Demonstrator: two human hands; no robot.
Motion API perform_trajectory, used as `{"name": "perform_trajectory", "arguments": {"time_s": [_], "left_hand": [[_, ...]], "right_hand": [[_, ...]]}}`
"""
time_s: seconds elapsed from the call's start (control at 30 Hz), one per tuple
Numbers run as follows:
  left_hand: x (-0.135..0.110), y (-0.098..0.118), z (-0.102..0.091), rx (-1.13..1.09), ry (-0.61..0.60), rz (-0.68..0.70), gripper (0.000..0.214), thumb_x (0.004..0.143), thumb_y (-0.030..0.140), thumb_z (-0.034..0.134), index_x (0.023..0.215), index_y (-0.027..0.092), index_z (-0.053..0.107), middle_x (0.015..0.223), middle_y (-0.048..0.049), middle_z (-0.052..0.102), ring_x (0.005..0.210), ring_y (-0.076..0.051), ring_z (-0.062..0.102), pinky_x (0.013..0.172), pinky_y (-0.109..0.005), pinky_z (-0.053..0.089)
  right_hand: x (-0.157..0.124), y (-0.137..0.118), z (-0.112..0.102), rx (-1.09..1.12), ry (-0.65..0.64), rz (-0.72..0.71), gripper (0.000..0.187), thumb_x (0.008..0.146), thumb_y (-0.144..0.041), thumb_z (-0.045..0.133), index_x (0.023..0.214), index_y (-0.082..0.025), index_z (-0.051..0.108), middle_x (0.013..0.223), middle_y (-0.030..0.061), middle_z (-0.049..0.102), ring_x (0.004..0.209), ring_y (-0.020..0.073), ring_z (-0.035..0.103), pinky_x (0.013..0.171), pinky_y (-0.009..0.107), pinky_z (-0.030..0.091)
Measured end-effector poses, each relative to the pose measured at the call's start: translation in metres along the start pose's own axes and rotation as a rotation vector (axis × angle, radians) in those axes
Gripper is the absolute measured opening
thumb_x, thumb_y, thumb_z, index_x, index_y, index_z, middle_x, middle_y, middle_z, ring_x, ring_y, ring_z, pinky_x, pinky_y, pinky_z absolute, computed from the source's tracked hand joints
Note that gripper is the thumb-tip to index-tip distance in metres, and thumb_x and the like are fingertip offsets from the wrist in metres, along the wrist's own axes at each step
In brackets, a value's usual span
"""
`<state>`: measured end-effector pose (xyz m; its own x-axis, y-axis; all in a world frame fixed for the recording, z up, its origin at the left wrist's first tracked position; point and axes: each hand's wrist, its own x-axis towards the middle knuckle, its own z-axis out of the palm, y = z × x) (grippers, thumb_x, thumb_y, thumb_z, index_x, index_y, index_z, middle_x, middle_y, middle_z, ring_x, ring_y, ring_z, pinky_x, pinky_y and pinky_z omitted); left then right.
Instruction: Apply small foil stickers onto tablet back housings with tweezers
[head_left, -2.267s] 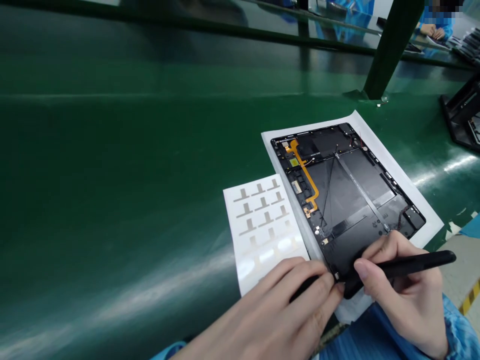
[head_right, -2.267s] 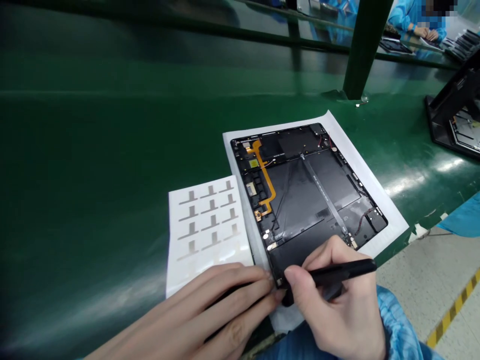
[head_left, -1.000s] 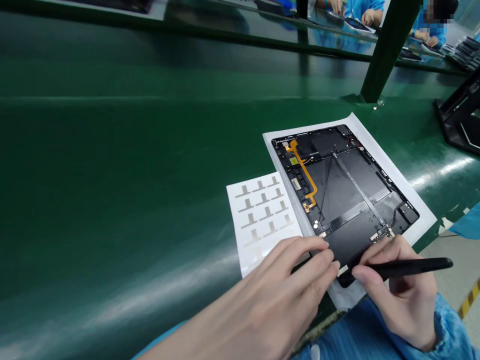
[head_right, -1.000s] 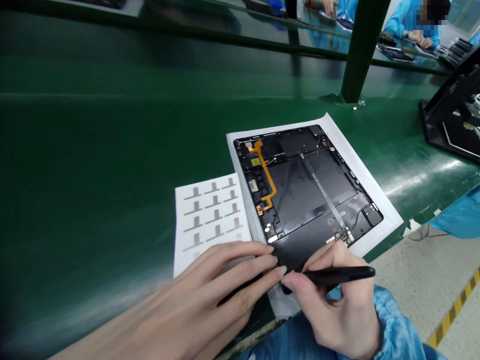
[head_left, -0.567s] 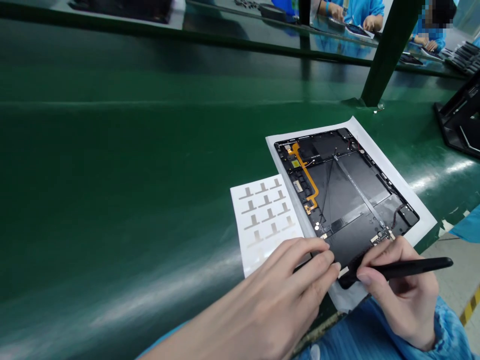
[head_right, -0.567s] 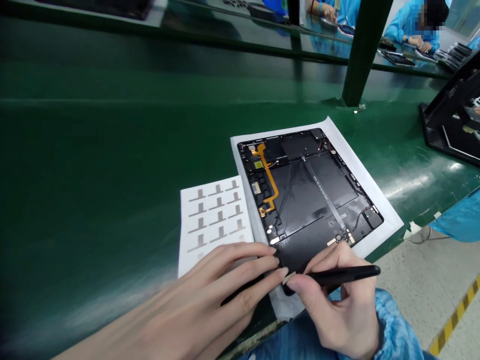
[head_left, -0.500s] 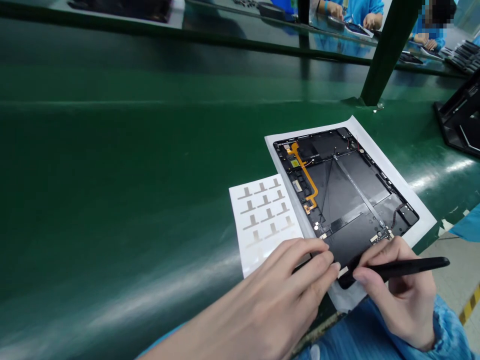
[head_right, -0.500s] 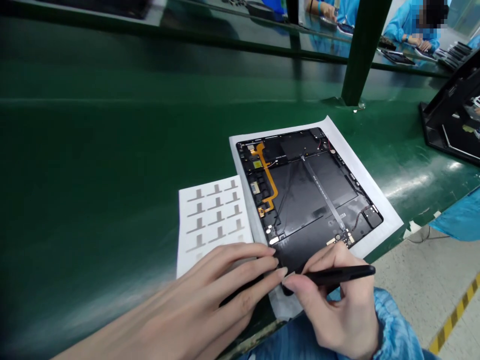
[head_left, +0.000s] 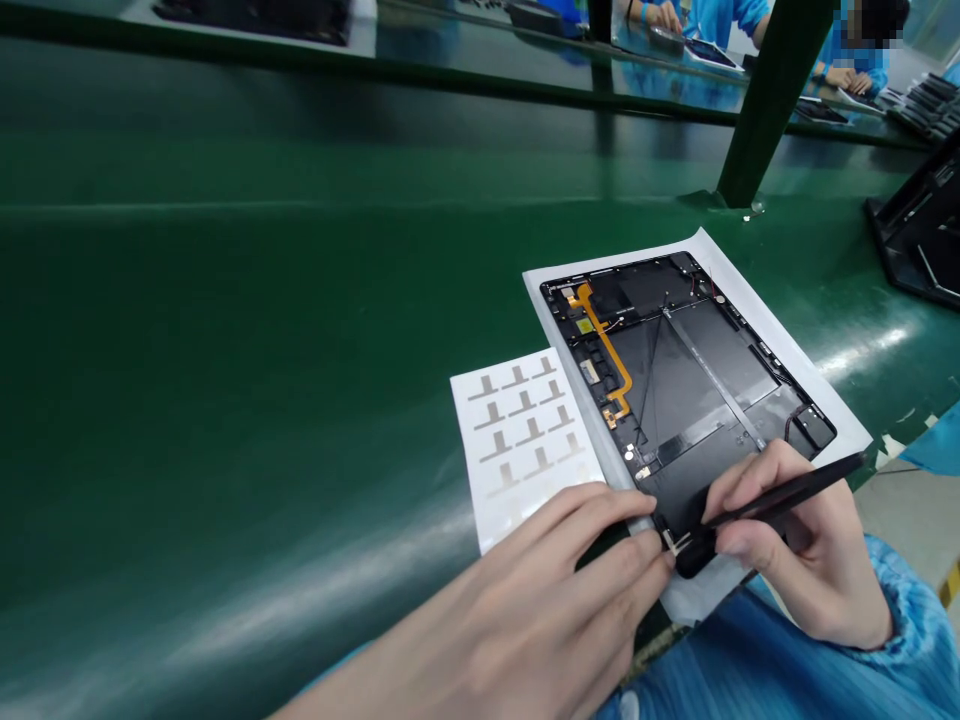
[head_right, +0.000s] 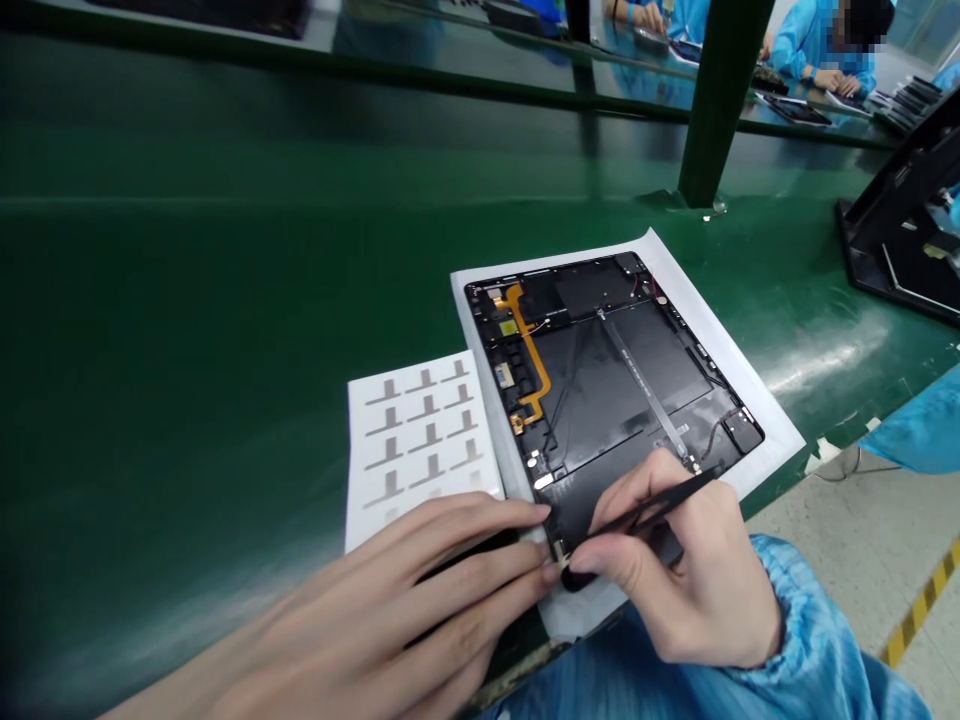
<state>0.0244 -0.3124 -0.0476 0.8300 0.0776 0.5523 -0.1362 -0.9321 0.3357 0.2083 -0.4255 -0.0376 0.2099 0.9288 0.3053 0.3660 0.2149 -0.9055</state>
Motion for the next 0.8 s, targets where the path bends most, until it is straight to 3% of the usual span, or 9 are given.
{"name": "perform_trajectory", "arguments": {"time_s": [0.33, 0.53, 0.67, 0.8], "left_hand": [[0.001, 0.0, -0.003, -0.047, -0.027, -0.049, 0.043, 0.108, 0.015, 0.035, 0.087, 0.014, 0.073, 0.093, -0.0055, 0.073, 0.088, -0.016, 0.063, 0.101, -0.027, 0.052], [0.009, -0.003, -0.009, 0.036, -0.045, -0.008, 0.045, 0.108, 0.012, 0.031, 0.091, 0.013, 0.072, 0.091, -0.0055, 0.073, 0.09, -0.019, 0.063, 0.088, -0.03, 0.056], [0.008, -0.002, -0.008, 0.024, -0.117, 0.001, 0.034, 0.106, 0.01, 0.035, 0.108, 0.011, 0.069, 0.096, -0.0056, 0.072, 0.101, -0.022, 0.061, 0.091, -0.031, 0.054], [0.002, 0.004, -0.005, 0.032, -0.099, -0.056, 0.034, 0.107, 0.012, 0.035, 0.109, 0.011, 0.069, 0.095, -0.0057, 0.071, 0.102, -0.023, 0.06, 0.094, -0.034, 0.051]], "right_hand": [[-0.004, -0.004, 0.011, -0.119, 0.032, -0.022, 0.014, 0.097, -0.025, 0.064, 0.093, -0.023, 0.051, 0.077, -0.0015, 0.064, 0.049, 0.0092, 0.052, 0.045, 0.022, 0.043], [-0.006, -0.001, 0.012, -0.088, 0.102, -0.015, 0.014, 0.093, -0.017, 0.065, 0.091, -0.023, 0.052, 0.076, -0.0003, 0.062, 0.055, 0.0124, 0.053, 0.048, 0.026, 0.042], [-0.008, 0.003, 0.013, -0.06, 0.195, -0.035, 0.015, 0.093, -0.012, 0.062, 0.088, -0.022, 0.052, 0.073, -0.0007, 0.057, 0.058, 0.0138, 0.052, 0.049, 0.027, 0.038], [-0.008, 0.002, 0.014, -0.059, 0.167, -0.007, 0.015, 0.093, -0.012, 0.061, 0.089, -0.022, 0.051, 0.073, -0.0004, 0.057, 0.057, 0.0137, 0.05, 0.048, 0.028, 0.037]]}}
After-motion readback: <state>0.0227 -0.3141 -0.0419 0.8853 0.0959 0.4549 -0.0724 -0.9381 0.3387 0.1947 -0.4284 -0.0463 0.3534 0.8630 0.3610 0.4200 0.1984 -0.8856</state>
